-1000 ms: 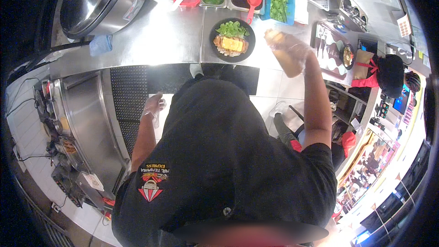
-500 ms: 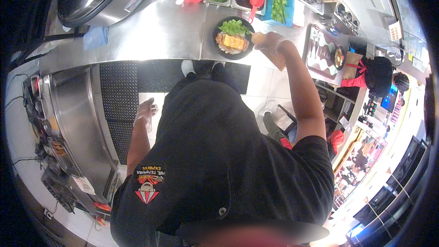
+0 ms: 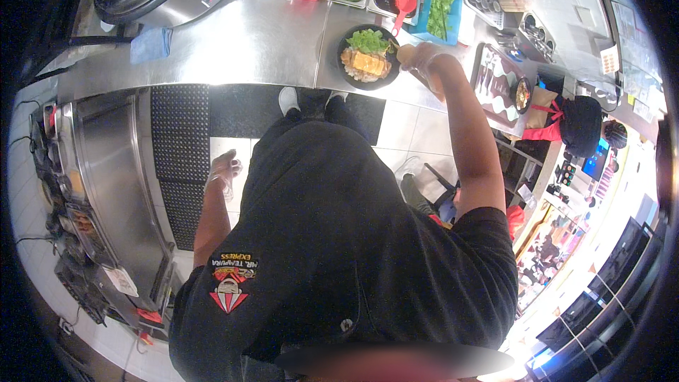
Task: The person assembles a rice bowl by placing cooked chicken pieces on rice, adding a folded egg sheet, and topping with lettuce and other garnishes. They use a small pan and tongs to transfer the chicken, then arrange the toppings by hand.
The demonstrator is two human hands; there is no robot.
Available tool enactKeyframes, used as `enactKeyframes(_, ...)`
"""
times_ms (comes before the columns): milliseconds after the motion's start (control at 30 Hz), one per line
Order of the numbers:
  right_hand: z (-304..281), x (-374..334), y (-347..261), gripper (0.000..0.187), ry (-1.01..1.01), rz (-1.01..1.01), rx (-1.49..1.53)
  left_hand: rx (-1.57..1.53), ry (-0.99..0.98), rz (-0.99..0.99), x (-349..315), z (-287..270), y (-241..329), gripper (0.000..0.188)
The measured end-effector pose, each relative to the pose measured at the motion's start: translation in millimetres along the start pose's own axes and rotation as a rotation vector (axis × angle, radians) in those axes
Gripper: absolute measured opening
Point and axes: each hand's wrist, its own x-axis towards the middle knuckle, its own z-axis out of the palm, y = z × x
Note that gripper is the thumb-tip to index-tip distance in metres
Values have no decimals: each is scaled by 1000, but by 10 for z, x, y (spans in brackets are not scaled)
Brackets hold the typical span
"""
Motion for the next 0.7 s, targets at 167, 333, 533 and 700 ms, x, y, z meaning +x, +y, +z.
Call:
enactKeyframes(167, -77, -125, -125, 54, 0, -9, -11, -40, 1, -22, 88, -94, -102, 48)
enactKeyframes(333, -135, -120, -238, 54, -18, -109, -152, -41, 21, 6, -25, 46, -16, 45)
enactKeyframes(533, -215, -145, -298, 54, 27, 21, 105, -40, 7, 11, -10, 108, 95, 44)
enactKeyframes(700, -315, -242, -451, 55, 24, -41, -58, -41, 26, 23, 8, 73, 67, 46)
